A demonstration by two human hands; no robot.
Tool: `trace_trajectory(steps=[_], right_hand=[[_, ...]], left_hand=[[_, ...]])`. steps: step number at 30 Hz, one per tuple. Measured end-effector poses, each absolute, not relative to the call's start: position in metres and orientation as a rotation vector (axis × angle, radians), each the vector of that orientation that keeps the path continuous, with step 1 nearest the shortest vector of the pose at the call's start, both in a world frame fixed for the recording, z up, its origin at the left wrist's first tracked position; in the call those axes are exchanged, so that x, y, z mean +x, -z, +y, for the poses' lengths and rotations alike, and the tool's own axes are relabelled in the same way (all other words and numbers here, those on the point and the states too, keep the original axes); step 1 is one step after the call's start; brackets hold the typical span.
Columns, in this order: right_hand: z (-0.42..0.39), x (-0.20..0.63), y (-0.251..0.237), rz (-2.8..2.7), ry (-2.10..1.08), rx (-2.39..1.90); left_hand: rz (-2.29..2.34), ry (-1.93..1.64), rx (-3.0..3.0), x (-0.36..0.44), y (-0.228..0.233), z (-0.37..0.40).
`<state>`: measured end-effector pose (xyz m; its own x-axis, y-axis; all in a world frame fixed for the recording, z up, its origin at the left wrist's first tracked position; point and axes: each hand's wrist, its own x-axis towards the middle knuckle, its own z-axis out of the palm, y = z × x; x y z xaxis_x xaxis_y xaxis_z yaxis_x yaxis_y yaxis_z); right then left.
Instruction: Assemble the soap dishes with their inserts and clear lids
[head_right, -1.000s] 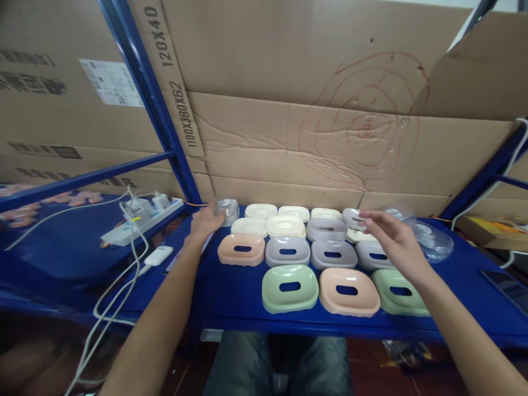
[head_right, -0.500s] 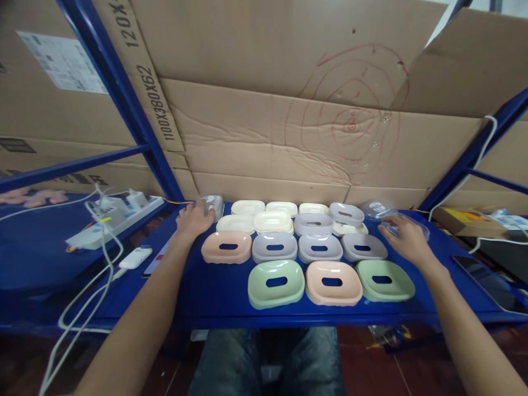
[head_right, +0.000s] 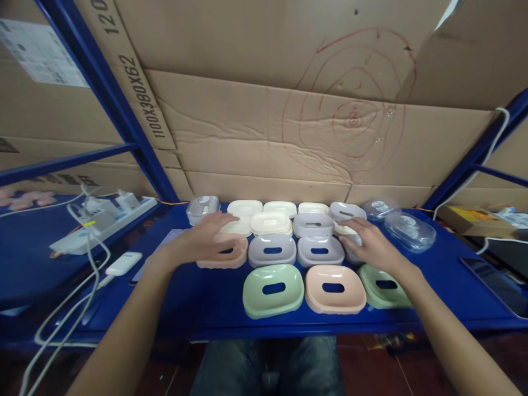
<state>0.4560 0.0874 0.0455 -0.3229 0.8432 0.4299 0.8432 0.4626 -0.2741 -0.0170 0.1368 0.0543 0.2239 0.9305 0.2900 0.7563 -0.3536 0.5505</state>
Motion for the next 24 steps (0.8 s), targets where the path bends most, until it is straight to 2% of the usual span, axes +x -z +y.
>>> trace_trajectory(steps=[5, 15, 19, 24], right_hand=[[0.111, 0.415, -0.048, -2.354, 0.003, -1.344], [0.14, 0.403, -0.031, -2.521, 0.024, -1.283], [0.144, 0.405, -0.024, -2.551, 0.085, -1.283], [0.148, 0.404, -0.024, -2.565, 0.174, -1.231]], left_hand=[[1.355, -0.446, 2.297, -0.028, -0.05, 0.111], [1.242, -0.413, 2.43, -0.03, -0.05, 0.122], [1.144, -0.484, 2.559, -0.008, -0.045, 0.145], [1.253, -0.449, 2.579, 0.037, -0.054, 0.184]])
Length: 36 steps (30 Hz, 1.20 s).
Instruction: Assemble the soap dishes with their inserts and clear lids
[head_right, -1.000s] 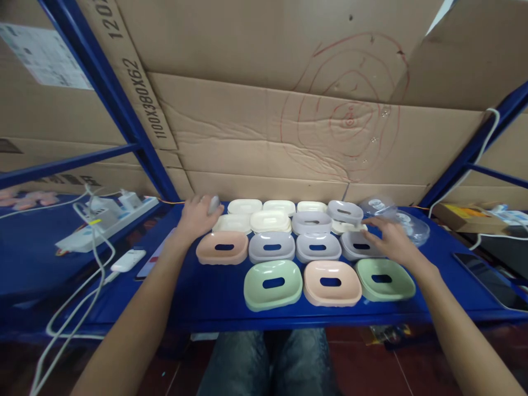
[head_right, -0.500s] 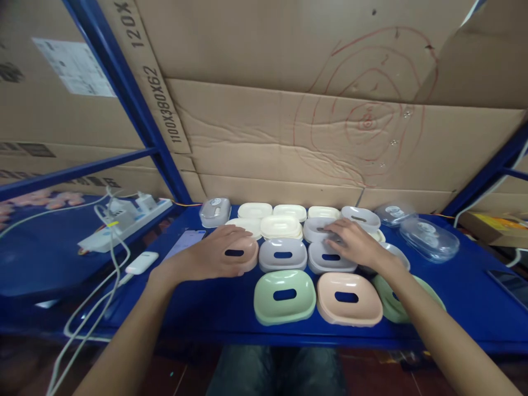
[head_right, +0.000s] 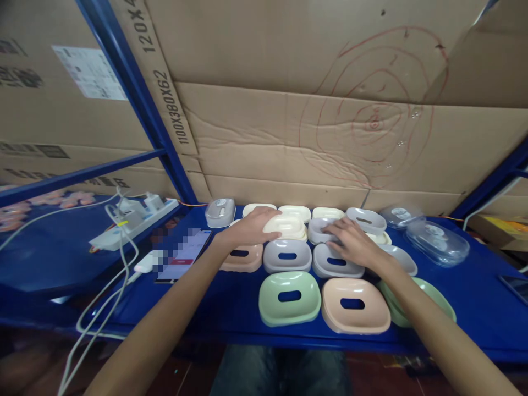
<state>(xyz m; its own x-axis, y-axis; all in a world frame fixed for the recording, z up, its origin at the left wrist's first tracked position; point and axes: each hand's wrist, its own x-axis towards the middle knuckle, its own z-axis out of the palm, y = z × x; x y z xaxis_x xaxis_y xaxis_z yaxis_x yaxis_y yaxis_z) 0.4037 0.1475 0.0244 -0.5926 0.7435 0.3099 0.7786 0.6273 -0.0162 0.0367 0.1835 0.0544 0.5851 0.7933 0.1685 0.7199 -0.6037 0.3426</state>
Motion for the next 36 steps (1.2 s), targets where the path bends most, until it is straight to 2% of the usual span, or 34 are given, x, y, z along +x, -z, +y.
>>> trace_trajectory(steps=[5, 9, 13, 16, 20, 24, 28, 36], right_hand=[[0.136, 0.402, -0.035, -2.443, 0.365, -1.197], [0.124, 0.401, -0.041, -2.344, 0.449, -1.129], [0.115, 0.399, -0.041, -2.271, 0.505, -1.047], [0.109, 0.392, -0.044, -2.187, 0.567, -0.98], [0.1, 0.372, -0.052, -2.079, 0.591, -0.877], [0.095, 0.347, -0.057, -2.057, 0.507, -0.781], [0.094, 0.331, -0.054, -2.11, 0.282, -0.709], [0.09, 0.322, -0.058, -2.094, 0.073, -0.716]], left_hand=[[1.279, -0.252, 2.514, 0.062, -0.053, 0.212], [1.273, -0.287, 2.512, 0.068, -0.044, 0.222], [1.288, -0.451, 2.568, 0.07, -0.045, 0.217], [1.299, -0.706, 2.615, 0.072, -0.052, 0.205], [1.098, -0.989, 2.6, 0.073, -0.061, 0.181], [0.808, -1.155, 2.453, 0.076, -0.063, 0.156], [0.637, -1.323, 2.252, 0.08, -0.056, 0.146], [0.516, -1.237, 1.826, 0.08, -0.043, 0.15]])
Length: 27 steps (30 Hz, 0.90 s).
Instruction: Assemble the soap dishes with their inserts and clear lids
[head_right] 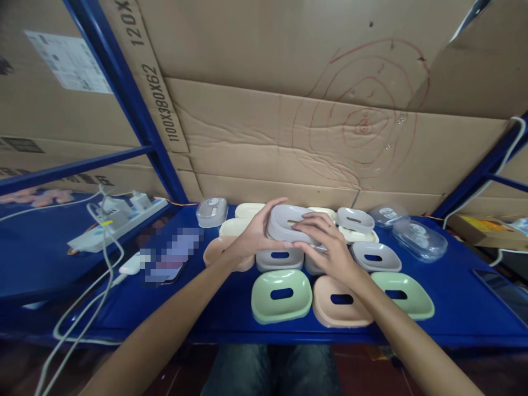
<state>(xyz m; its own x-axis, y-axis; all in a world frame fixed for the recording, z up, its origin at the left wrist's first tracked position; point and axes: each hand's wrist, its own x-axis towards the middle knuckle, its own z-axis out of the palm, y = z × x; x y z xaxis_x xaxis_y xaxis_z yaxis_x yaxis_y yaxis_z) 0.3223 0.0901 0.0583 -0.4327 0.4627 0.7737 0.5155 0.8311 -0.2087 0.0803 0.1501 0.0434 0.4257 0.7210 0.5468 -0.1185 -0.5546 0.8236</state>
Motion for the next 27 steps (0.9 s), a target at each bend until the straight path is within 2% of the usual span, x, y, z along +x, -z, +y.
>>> trace_trajectory(steps=[6, 14, 18, 21, 23, 27], right_hand=[[0.091, 0.325, -0.065, -2.066, 0.135, -0.803], [0.093, 0.325, -0.06, -2.324, 0.478, -0.857], [0.089, 0.322, -0.057, -2.297, 0.442, -0.82], [0.09, 0.318, -0.054, -2.051, 0.339, -0.868], [0.094, 0.315, -0.053, -1.817, 0.149, -0.97], [0.105, 0.31, -0.052, -1.428, -0.588, -1.097]], left_hand=[[0.302, -1.009, 1.275, 0.079, -0.059, 0.137], [0.324, -1.001, 0.876, 0.101, -0.053, 0.136], [0.408, -1.056, 0.825, 0.101, -0.049, 0.137], [0.45, -1.103, 0.806, 0.1, -0.047, 0.139], [0.462, -1.138, 0.808, 0.099, -0.047, 0.141], [0.443, -1.203, 0.865, 0.099, -0.047, 0.143]])
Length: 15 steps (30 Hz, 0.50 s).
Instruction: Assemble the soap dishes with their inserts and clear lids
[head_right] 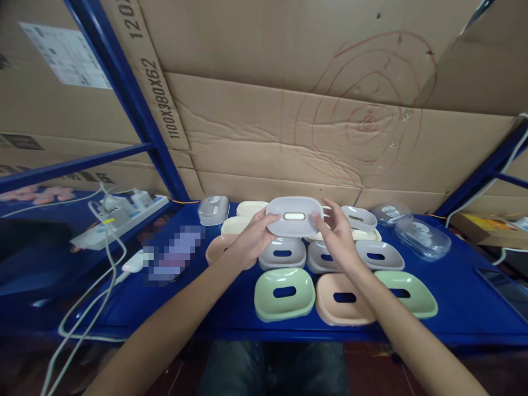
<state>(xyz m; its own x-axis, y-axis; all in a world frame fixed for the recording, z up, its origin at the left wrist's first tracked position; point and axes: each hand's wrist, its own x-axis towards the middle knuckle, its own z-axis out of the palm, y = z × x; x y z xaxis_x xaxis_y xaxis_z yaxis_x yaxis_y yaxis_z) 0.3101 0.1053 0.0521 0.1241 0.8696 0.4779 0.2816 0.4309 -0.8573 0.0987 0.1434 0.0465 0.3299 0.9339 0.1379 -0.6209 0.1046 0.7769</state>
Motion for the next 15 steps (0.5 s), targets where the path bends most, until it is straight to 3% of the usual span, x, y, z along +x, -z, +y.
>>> trace_trajectory(steps=[3, 9, 15], right_hand=[[0.11, 0.309, -0.054, -1.317, -0.902, -1.084], [0.11, 0.316, -0.058, -1.352, -0.853, -1.103], [0.105, 0.322, -0.064, -1.442, -1.008, -1.108]], left_hand=[[0.453, -1.197, 0.959, 0.097, -0.048, 0.143], [0.489, -1.041, 1.059, 0.094, -0.051, 0.142], [0.562, -1.109, 0.972, 0.085, -0.05, 0.152]])
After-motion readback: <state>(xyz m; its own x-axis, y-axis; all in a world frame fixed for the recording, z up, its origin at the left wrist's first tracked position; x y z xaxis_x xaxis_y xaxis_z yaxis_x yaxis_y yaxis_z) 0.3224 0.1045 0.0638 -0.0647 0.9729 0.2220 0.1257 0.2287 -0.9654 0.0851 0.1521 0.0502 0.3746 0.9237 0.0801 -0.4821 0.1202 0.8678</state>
